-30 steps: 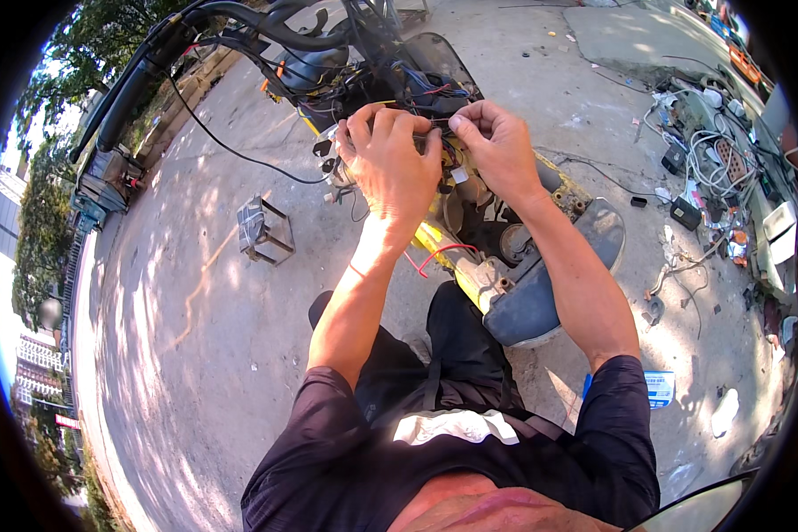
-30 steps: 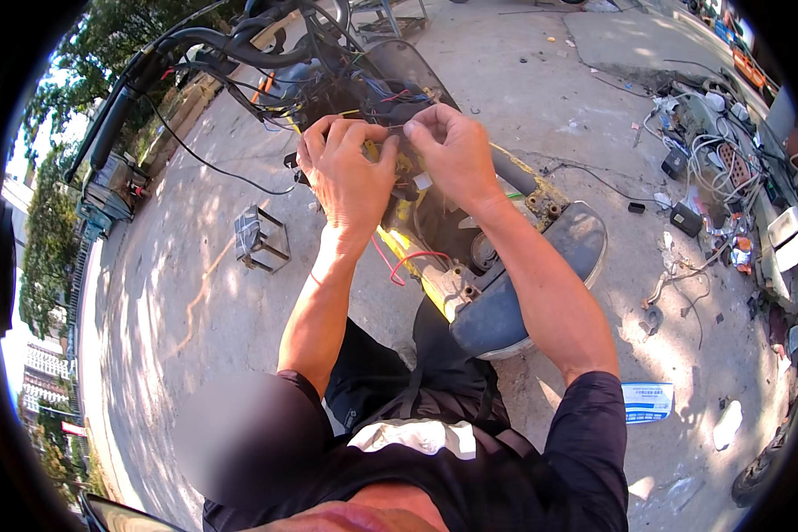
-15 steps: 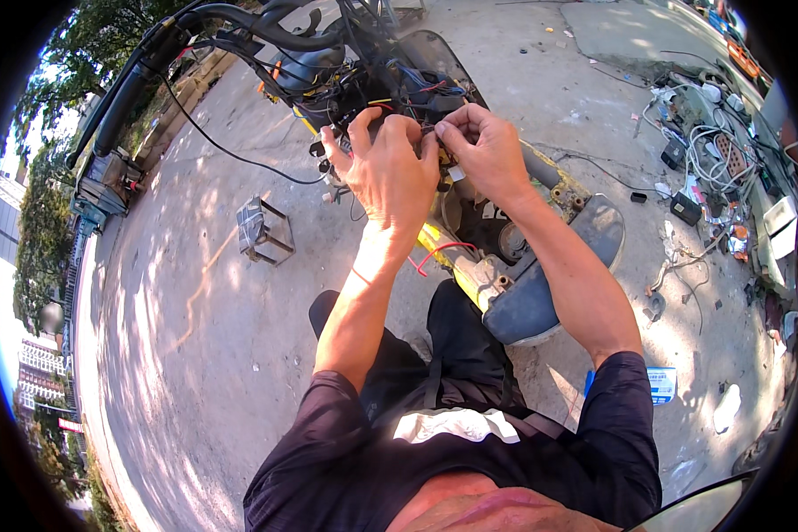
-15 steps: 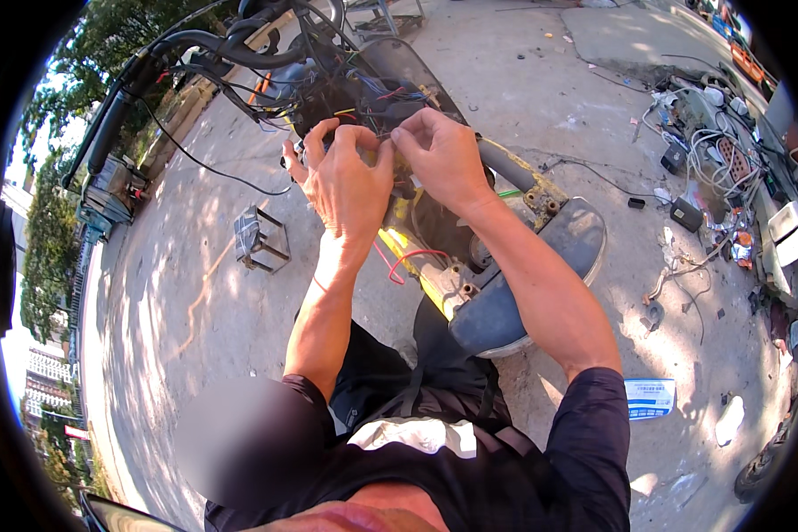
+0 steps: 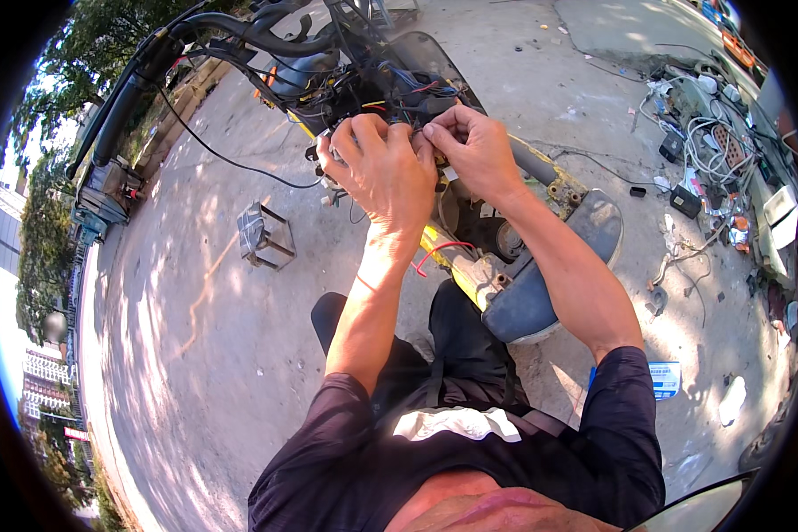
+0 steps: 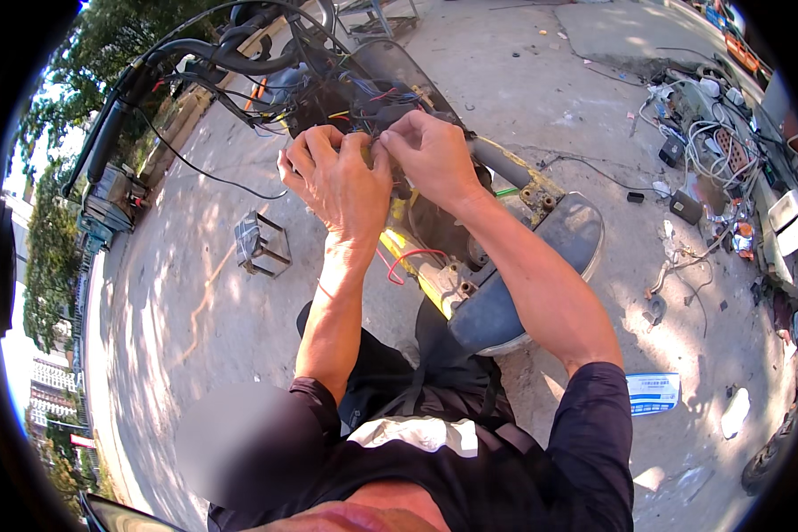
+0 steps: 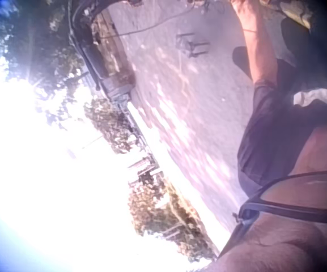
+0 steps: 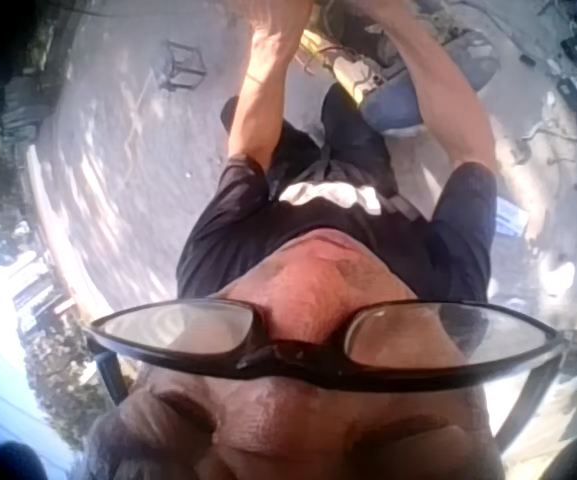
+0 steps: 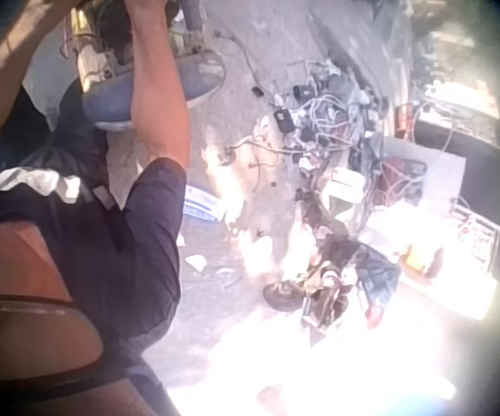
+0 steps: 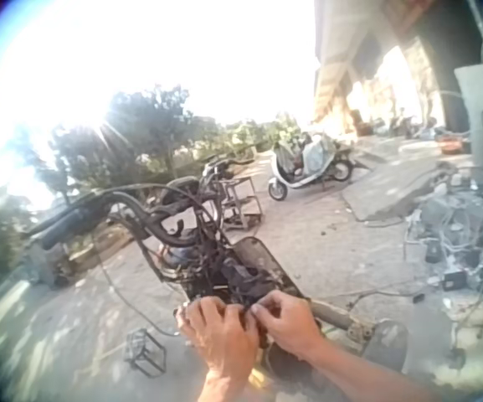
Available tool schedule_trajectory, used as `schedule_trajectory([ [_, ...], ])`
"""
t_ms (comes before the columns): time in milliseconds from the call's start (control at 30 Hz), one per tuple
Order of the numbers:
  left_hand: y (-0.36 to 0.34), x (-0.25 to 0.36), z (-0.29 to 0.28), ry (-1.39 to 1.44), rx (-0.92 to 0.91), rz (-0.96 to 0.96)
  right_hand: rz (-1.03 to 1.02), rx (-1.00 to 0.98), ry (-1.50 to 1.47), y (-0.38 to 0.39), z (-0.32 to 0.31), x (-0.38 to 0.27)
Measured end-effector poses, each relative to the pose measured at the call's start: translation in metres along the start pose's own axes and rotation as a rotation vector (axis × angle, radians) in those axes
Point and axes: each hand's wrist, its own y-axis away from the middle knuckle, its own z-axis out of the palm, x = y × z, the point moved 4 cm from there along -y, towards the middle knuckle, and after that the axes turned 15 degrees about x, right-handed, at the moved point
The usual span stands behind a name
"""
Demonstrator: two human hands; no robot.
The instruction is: The person works on the exposed wiring of a yellow scooter, stripping and twisting wires, and connecting them near the handlebars and under the seat. They use a yellow wire stripper and their hands to manipulate the wires throughout the process.
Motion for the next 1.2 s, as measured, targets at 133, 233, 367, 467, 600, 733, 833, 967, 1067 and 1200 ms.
schedule_trajectory([
  [133,-0.002,0.003,-0.001,-0.019,0.068,0.021,0.031,0.007,-0.047,0.0,0.001,0.001],
  [233,-0.003,0.004,-0.004,-0.007,0.101,0.002,0.069,0.003,-0.081,0.0,0.001,-0.002],
  [367,-0.002,0.003,-0.003,-0.004,0.081,-0.008,0.057,-0.015,-0.103,-0.002,0.003,0.005],
  [467,-0.002,0.004,-0.001,-0.016,0.056,-0.001,0.062,-0.019,-0.114,-0.002,0.003,0.005],
  [600,-0.001,0.005,0.006,-0.033,0.019,-0.017,0.044,-0.026,-0.098,-0.003,0.002,0.003],
  [733,0.004,0.003,0.012,-0.035,-0.004,-0.034,-0.048,-0.052,0.051,0.001,-0.001,-0.01],
  [833,0.004,-0.002,0.016,0.078,-0.096,-0.128,-0.448,0.01,0.302,0.0,-0.008,-0.018],
  [967,0.006,-0.012,0.025,0.207,-0.241,-0.179,-0.556,-0.006,0.445,0.001,-0.009,-0.02],
  [1067,0.002,-0.02,0.022,0.314,-0.283,-0.215,-0.512,0.011,0.377,0.001,-0.004,-0.017],
  [1200,-0.008,-0.016,0.013,0.323,-0.227,-0.123,-0.446,0.021,0.291,-0.002,-0.008,-0.016],
])
